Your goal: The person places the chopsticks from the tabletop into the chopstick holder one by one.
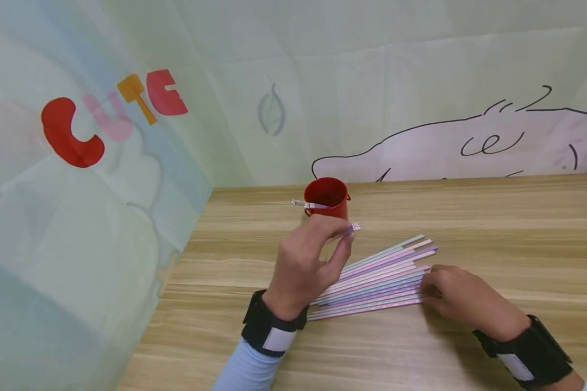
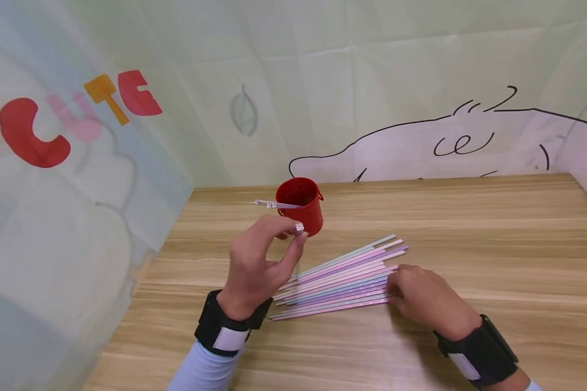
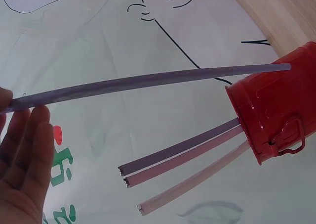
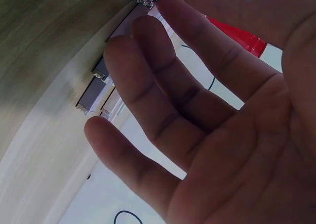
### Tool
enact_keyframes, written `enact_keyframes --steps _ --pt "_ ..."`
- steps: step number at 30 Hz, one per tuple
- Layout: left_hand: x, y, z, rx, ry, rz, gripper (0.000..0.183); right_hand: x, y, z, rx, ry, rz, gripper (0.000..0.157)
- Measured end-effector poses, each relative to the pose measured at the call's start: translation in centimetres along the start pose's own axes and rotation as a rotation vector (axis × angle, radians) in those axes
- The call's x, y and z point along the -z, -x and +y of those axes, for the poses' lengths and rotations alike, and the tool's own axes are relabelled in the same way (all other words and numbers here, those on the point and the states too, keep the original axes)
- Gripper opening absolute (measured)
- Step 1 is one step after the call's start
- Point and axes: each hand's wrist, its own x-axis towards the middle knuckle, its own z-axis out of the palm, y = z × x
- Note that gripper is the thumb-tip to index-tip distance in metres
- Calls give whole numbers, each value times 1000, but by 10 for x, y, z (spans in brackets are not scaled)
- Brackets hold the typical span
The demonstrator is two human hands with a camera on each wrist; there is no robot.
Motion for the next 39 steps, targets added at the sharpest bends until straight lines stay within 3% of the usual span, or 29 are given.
enact_keyframes --steps 17,25,34,39 --pt "7 -5 -2 -14 -50 361 21 -3 -1 2 -1 -8 -6 14" --pt "2 -2 -9 87 -109 338 24 -2 -1 1 -28 -20 -24 13" --pt "-1 5 -16 225 -188 235 27 -4 -1 2 -24 -3 -14 17" --pt "-2 5 -17 242 -184 224 28 -5 -1 2 -27 5 -14 18"
